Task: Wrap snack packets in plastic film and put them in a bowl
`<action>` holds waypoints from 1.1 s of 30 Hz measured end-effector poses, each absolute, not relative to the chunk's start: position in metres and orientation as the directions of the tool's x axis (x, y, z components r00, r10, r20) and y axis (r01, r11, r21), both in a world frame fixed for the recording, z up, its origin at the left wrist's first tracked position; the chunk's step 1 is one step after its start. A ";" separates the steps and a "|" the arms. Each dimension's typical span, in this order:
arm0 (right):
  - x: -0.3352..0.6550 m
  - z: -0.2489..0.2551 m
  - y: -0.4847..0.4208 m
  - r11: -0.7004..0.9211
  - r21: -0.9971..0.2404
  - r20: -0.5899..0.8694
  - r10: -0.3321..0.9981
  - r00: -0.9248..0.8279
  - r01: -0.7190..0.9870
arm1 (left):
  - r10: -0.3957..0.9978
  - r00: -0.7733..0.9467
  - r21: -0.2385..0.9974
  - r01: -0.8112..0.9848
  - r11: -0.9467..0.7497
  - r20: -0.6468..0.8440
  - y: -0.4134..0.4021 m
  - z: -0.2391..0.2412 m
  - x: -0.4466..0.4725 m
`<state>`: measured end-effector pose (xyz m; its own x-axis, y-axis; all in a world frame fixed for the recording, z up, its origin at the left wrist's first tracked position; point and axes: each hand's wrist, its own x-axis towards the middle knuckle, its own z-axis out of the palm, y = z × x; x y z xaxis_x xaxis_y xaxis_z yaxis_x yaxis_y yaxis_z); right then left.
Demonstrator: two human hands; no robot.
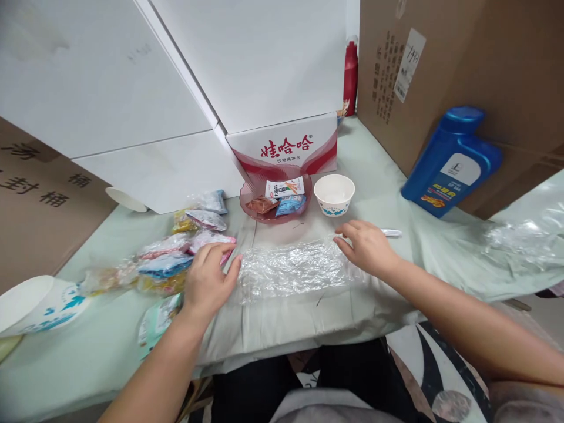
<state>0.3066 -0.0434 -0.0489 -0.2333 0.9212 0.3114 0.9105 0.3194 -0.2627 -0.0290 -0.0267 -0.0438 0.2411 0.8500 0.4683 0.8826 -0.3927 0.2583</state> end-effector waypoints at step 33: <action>0.332 -0.080 -0.126 0.472 -0.411 0.349 0.872 -0.344 0.780 | 0.815 0.505 0.376 0.723 -0.579 0.283 -0.068 -0.065 -0.056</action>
<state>0.3324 -0.1259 -0.0800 -0.3436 0.8720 0.3485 0.7802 0.4716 -0.4109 -0.0561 -0.0683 -0.0653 0.5055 0.8151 0.2829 0.7231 -0.5791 0.3765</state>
